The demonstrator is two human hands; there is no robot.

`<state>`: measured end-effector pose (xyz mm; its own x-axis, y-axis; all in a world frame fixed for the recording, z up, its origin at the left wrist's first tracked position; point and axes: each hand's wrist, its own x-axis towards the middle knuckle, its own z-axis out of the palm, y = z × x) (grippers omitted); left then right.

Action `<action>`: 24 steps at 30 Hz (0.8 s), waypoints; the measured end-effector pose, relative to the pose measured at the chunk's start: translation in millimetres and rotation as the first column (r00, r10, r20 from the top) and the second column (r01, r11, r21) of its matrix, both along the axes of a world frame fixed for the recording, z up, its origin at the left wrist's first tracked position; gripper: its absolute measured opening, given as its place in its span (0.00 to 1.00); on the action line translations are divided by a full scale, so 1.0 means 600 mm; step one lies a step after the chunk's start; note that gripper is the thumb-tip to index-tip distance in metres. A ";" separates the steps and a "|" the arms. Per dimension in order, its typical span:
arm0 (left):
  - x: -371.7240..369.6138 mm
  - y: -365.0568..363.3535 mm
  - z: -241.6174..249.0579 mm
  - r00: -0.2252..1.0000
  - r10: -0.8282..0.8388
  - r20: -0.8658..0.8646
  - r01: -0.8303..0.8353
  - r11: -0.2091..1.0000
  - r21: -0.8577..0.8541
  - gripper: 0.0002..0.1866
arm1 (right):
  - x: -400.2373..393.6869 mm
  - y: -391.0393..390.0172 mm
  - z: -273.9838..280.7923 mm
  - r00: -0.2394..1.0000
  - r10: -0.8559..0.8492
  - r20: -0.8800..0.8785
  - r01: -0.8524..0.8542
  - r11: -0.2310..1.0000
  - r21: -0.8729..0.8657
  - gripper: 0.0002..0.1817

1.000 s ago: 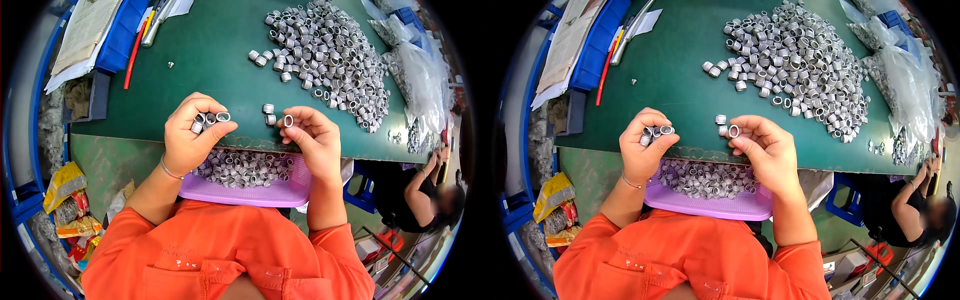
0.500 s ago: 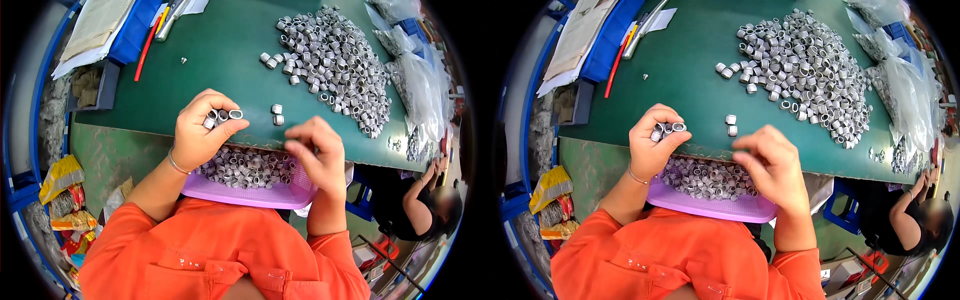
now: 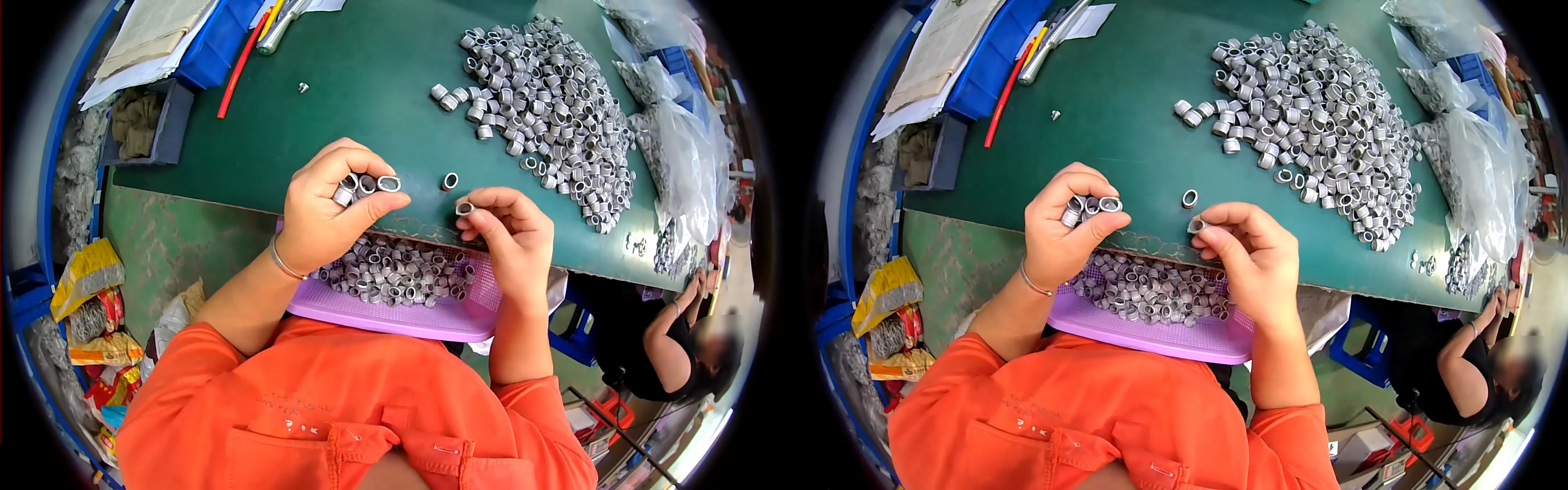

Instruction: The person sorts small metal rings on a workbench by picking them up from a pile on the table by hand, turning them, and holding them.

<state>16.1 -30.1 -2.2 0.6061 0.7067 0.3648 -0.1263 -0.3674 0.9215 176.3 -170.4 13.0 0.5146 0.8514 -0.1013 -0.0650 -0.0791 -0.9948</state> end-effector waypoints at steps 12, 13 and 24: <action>0.000 0.000 0.000 1.000 -0.008 -0.001 0.008 1.000 -0.020 0.12 | 0.019 -0.008 -0.005 0.935 0.209 -0.288 -0.137 0.959 0.249 0.06; 0.001 0.001 0.000 1.000 -0.006 -0.001 0.006 1.000 -0.019 0.12 | 0.017 -0.008 -0.002 0.968 0.230 -0.105 -0.198 0.947 0.252 0.06; -0.002 0.002 0.001 1.000 -0.012 0.008 0.012 1.000 0.001 0.12 | 0.010 0.037 -0.006 0.850 0.110 0.515 -0.108 0.994 -0.033 0.12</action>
